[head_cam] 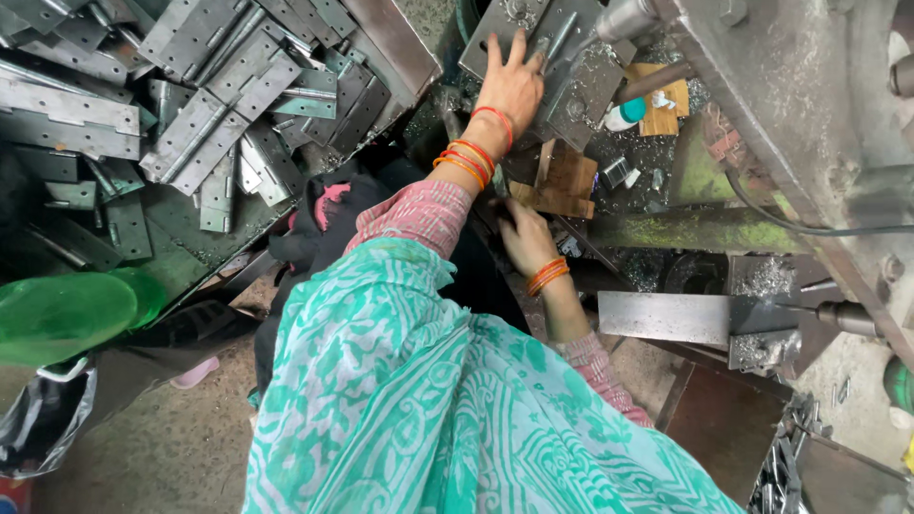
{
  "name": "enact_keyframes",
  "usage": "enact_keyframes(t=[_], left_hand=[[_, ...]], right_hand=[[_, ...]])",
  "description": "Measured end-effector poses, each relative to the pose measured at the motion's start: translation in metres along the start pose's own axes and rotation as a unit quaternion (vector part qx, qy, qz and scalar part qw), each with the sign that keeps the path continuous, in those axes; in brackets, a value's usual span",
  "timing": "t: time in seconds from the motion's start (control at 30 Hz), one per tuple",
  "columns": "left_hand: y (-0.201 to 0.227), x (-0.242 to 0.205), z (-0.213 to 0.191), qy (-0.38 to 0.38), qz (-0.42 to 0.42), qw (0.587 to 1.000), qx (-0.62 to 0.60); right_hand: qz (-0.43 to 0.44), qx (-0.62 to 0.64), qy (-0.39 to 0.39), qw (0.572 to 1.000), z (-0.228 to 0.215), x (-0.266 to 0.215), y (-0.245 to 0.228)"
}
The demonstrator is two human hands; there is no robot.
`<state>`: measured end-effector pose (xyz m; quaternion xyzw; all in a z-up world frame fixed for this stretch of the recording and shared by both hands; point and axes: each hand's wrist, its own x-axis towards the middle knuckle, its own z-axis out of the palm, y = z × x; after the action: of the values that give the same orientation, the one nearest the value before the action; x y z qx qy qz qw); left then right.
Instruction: The person repeatedly picks up metal plates from a pile, places them into a press machine, and operates the lever to process them. The person then removes the processed plates and returns them to the pile.
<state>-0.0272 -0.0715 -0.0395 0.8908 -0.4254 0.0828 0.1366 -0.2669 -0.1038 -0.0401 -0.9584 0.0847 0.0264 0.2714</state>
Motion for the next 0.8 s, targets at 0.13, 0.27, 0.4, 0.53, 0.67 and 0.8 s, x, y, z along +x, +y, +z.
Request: enact_keyframes(t=[0.13, 0.27, 0.4, 0.53, 0.67, 0.8], left_hand=[[0.001, 0.023, 0.018, 0.03, -0.01, 0.999, -0.017], [0.002, 0.023, 0.019, 0.045, -0.01, 0.999, -0.027], [-0.001, 0.005, 0.006, -0.077, 0.024, 0.997, -0.006], [0.003, -0.01, -0.005, -0.001, 0.008, 0.999, 0.044], [0.0, -0.006, -0.005, -0.069, -0.006, 0.997, 0.025], [-0.001, 0.016, 0.008, -0.036, -0.038, 0.999, 0.011]], right_hand=[[0.023, -0.048, 0.014, 0.998, -0.006, 0.009, -0.004], [0.085, -0.054, 0.051, 0.994, 0.053, -0.018, -0.015], [0.081, -0.027, 0.071, 0.994, 0.082, -0.028, -0.007], [0.077, -0.028, 0.037, 0.996, 0.066, -0.025, -0.004], [0.015, -0.014, 0.01, 1.0, 0.019, -0.005, -0.011], [0.016, -0.024, -0.002, 1.0, -0.012, 0.009, -0.009]])
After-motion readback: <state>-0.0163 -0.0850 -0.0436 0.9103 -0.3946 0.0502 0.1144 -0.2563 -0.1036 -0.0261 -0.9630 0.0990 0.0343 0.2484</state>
